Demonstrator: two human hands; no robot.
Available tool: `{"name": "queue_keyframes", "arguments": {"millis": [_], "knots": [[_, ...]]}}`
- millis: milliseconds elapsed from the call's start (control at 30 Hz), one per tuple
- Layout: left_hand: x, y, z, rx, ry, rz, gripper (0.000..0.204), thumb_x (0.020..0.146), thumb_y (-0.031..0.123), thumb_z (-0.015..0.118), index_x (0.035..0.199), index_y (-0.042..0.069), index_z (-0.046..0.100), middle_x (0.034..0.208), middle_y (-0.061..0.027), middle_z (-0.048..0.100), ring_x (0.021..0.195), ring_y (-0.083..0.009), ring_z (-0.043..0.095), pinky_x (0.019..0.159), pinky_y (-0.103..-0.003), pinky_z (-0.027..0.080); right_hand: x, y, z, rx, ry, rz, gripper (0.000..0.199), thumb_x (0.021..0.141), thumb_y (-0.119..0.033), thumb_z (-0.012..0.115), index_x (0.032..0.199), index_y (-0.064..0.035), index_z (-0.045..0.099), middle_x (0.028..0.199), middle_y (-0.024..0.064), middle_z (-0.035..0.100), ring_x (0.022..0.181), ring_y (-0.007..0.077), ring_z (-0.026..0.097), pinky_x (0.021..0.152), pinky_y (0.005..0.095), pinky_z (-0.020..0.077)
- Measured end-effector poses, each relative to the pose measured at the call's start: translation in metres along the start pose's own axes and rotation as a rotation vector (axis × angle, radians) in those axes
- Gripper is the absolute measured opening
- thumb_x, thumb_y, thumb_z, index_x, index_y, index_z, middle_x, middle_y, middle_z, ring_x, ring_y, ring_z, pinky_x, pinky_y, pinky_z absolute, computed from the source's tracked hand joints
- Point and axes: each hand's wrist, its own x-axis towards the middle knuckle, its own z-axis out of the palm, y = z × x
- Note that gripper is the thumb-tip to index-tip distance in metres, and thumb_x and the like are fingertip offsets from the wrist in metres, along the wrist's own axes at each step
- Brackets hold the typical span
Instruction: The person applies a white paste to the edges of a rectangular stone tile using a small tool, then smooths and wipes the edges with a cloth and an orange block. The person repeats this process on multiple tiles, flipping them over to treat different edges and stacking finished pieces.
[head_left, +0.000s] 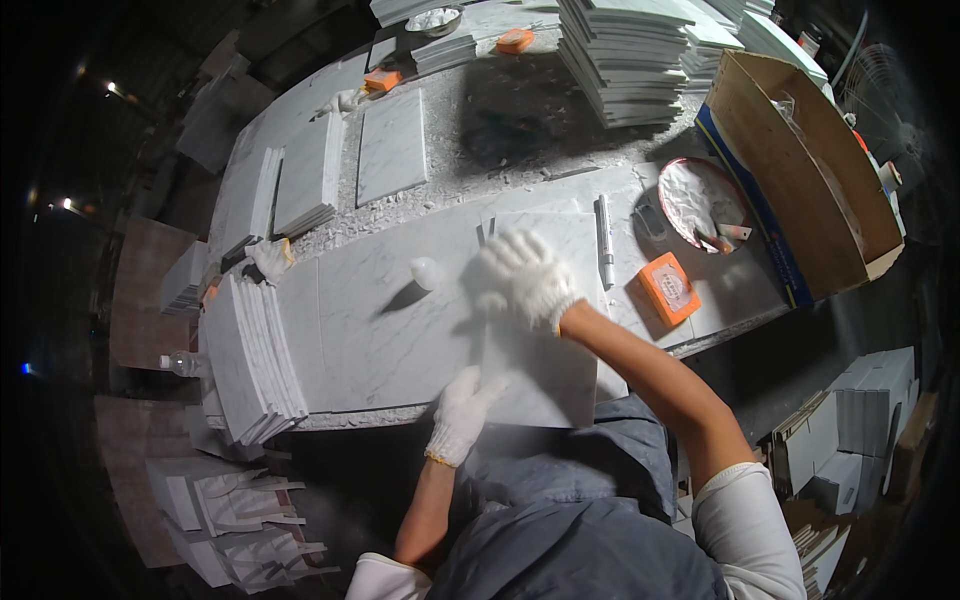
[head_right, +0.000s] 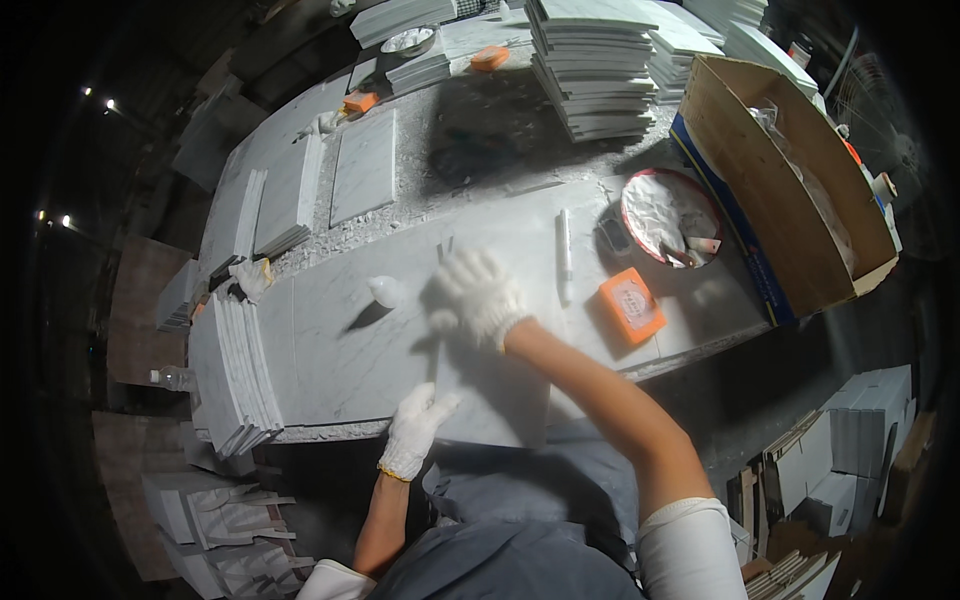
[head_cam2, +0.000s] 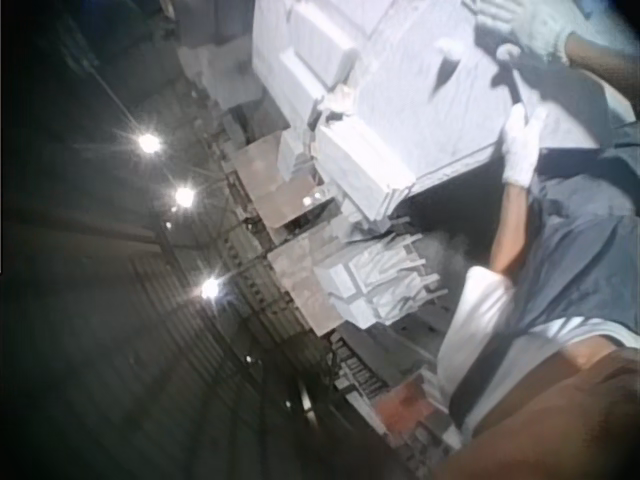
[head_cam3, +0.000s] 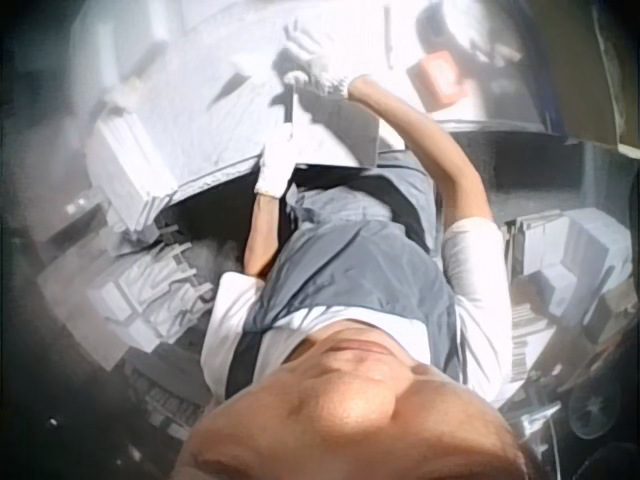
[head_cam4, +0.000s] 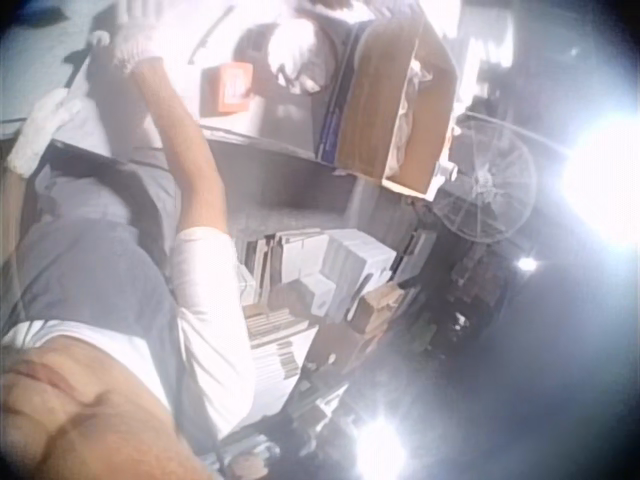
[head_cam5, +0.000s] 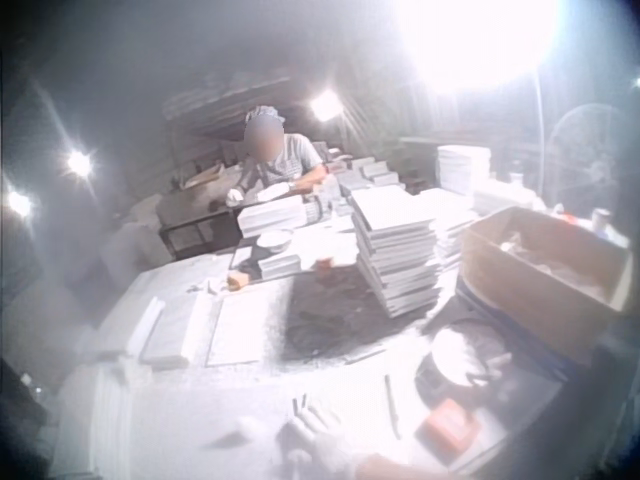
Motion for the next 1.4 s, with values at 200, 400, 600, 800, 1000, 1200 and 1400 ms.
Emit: {"name": "queue_keyframes", "arguments": {"millis": [200, 400, 600, 800, 1000, 1200, 1400], "knots": [[0.004, -0.003, 0.001, 0.173, 0.045, -0.036, 0.043, 0.089, 0.03, 0.065, 0.122, 0.002, 0.067, 0.108, -0.0165, 0.074, 0.104, -0.0266, 0.069, 0.091, -0.038, 0.052, -0.072, -0.019, 0.002, 0.265, 0.184, -0.374, 0.065, 0.105, -0.059, 0.038, 0.146, -0.0106, 0.051, 0.152, 0.0129, 0.051, 0.15, 0.0314, 0.038, 0.126, 0.0459, 0.0235], [0.001, 0.014, 0.001, 0.259, 0.03, -0.09, 0.043, 0.093, 0.043, 0.066, 0.101, 0.001, 0.067, 0.087, -0.0182, 0.068, 0.084, -0.029, 0.069, 0.083, -0.039, 0.053, -0.125, -0.017, -0.022, 0.482, 0.294, -0.407, 0.043, 0.101, -0.046, 0.05, 0.122, -0.0107, 0.061, 0.123, 0.0106, 0.061, 0.122, 0.0307, 0.056, 0.114, 0.0449, 0.0407], [-0.004, 0.028, 0.006, 0.255, 0.042, -0.149, 0.054, 0.093, 0.055, 0.065, 0.094, 0.001, 0.067, 0.083, -0.02, 0.065, 0.082, -0.0335, 0.066, 0.079, -0.044, 0.051, -0.115, -0.015, -0.012, 0.249, 0.411, -0.202, 0.04, 0.095, -0.037, 0.063, 0.124, -0.0098, 0.06, 0.13, 0.0105, 0.061, 0.133, 0.03, 0.051, 0.117, 0.046, 0.037], [0.002, 0.018, 0.009, 0.388, 0.097, -0.069, 0.058, 0.092, 0.061, 0.06, 0.101, 0.004, 0.07, 0.104, -0.0274, 0.07, 0.101, -0.0462, 0.066, 0.088, -0.051, 0.05, -0.032, 0.003, -0.001, 0.223, 0.347, -0.077, 0.044, 0.101, -0.038, 0.057, 0.134, -0.0091, 0.059, 0.143, 0.0127, 0.057, 0.142, 0.0335, 0.045, 0.122, 0.0452, 0.034], [0.001, 0.016, 0.007, 0.357, 0.088, -0.035, 0.06, 0.091, 0.059, 0.062, 0.102, 0.001, 0.072, 0.099, -0.0266, 0.071, 0.097, -0.0426, 0.068, 0.087, -0.047, 0.051, -0.006, -0.005, 0.009, 0.082, 0.308, -0.021, 0.043, 0.099, -0.042, 0.057, 0.132, -0.0146, 0.06, 0.144, 0.012, 0.055, 0.144, 0.03, 0.042, 0.121, 0.0485, 0.0311], [0.002, 0.001, 0.015, 0.24, 0.143, -0.005, 0.044, 0.093, 0.042, 0.072, 0.1, -0.002, 0.071, 0.08, -0.0074, 0.066, 0.077, -0.0148, 0.058, 0.073, -0.033, 0.048, -0.061, 0.011, -0.006, 0.308, 0.2, -0.138, 0.056, 0.106, -0.047, 0.048, 0.152, -0.0163, 0.047, 0.155, 0.0122, 0.049, 0.147, 0.0338, 0.039, 0.125, 0.0462, 0.0269], [-0.004, 0.001, 0.035, -0.6, 0.259, 0.189, 0.026, 0.097, 0.017, 0.074, 0.114, -0.002, 0.067, 0.093, 0.0026, 0.067, 0.082, -0.0044, 0.054, 0.074, -0.023, 0.047, -0.053, 0.051, -0.039, 0.276, 0.325, 0.209, 0.077, 0.1, -0.054, 0.058, 0.156, -0.0048, 0.038, 0.156, 0.0245, 0.044, 0.147, 0.0392, 0.039, 0.123, 0.0472, 0.0327]]}}
